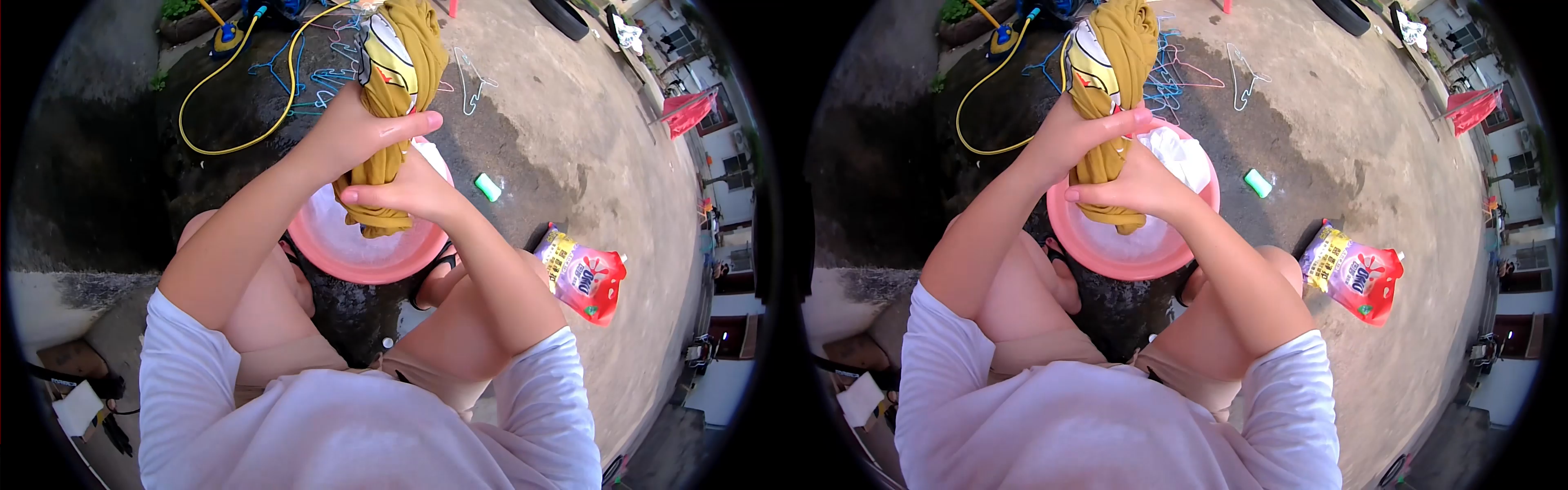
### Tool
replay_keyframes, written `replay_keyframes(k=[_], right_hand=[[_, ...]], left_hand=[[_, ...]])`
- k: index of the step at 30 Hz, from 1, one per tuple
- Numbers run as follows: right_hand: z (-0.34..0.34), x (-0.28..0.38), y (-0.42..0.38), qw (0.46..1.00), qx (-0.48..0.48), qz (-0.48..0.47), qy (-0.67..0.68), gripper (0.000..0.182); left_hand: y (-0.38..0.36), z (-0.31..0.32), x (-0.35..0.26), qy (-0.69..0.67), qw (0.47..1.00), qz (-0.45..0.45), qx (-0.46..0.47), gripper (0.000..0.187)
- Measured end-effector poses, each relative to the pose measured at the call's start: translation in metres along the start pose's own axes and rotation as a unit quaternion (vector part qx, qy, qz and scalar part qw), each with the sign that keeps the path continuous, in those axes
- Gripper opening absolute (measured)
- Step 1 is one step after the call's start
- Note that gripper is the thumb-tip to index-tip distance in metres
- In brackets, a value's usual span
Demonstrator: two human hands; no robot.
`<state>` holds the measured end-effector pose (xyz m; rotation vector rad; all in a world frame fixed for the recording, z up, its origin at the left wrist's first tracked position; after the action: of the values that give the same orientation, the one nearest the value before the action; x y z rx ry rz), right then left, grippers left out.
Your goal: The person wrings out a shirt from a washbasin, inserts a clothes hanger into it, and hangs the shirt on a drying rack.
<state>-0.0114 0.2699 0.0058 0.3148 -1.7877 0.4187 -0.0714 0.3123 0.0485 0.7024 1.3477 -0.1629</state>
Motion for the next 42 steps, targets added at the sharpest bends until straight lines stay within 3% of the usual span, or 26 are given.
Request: replay_keyframes(k=[2, 5, 8, 9, 11, 13, 14, 16, 18, 23, 26, 32, 35, 42], right_hand=[[-0.004, 0.001, 0.001, 0.998, -0.05, -0.003, 0.044, 0.054], [-0.013, -0.003, -0.003, 0.991, -0.107, 0.047, 0.061, 0.044], [-0.03, -0.016, 0.001, 0.952, -0.165, 0.021, 0.255, 0.037], [-0.035, -0.012, -0.002, 0.95, -0.179, 0.029, 0.254, 0.037], [-0.047, 0.004, -0.01, 0.944, -0.207, 0.045, 0.252, 0.037], [-0.045, 0.021, -0.009, 0.959, -0.181, -0.02, 0.216, 0.044], [-0.043, 0.025, -0.009, 0.966, -0.18, -0.029, 0.183, 0.045], [-0.036, 0.033, -0.008, 0.971, -0.159, -0.072, 0.165, 0.043], [-0.032, 0.034, -0.008, 0.967, -0.136, -0.064, 0.205, 0.041], [-0.038, 0.032, -0.008, 0.966, -0.086, -0.009, 0.244, 0.029], [-0.044, 0.028, -0.012, 0.959, -0.142, 0.015, 0.246, 0.018], [-0.05, 0.022, -0.013, 0.958, -0.189, 0.016, 0.214, 0.014], [-0.052, 0.021, -0.013, 0.955, -0.185, 0.002, 0.233, 0.013], [-0.063, 0.028, -0.021, 0.932, -0.233, -0.019, 0.277, 0.013]], left_hand=[[0.001, 0.007, -0.001, 0.043, 0.997, 0.005, 0.058, 0.056], [-0.001, 0.006, 0.002, 0.062, 0.985, -0.082, 0.136, 0.067], [-0.003, -0.014, 0.02, 0.114, 0.981, -0.033, 0.151, 0.083], [-0.004, -0.017, 0.026, 0.142, 0.977, -0.021, 0.155, 0.086], [-0.013, -0.007, 0.037, 0.073, 0.975, -0.073, 0.199, 0.087], [-0.02, 0.014, 0.038, 0.041, 0.962, -0.09, 0.256, 0.085], [-0.021, 0.021, 0.036, 0.061, 0.957, -0.082, 0.27, 0.075], [-0.023, 0.022, 0.043, 0.07, 0.955, -0.118, 0.263, 0.068], [-0.026, 0.024, 0.047, 0.062, 0.963, -0.121, 0.234, 0.053], [-0.029, 0.041, 0.051, 0.02, 0.979, -0.132, 0.152, 0.045], [-0.033, 0.052, 0.069, -0.082, 0.977, -0.14, 0.14, 0.039], [-0.031, 0.064, 0.066, -0.122, 0.981, -0.094, 0.12, 0.033], [-0.029, 0.061, 0.063, -0.076, 0.988, -0.05, 0.126, 0.031], [-0.029, 0.05, 0.053, -0.069, 0.973, -0.146, 0.165, 0.04]])
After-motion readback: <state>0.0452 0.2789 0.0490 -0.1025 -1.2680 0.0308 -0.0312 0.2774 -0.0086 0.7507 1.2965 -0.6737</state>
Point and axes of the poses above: each hand's wrist, its own y-axis towards the middle knuckle, its own z-axis out of the palm, x = y × z, the point moved 7 cm from there along y, towards the middle knuckle, and after that the axes turned 11 degrees about z, right-handed, at the moved point
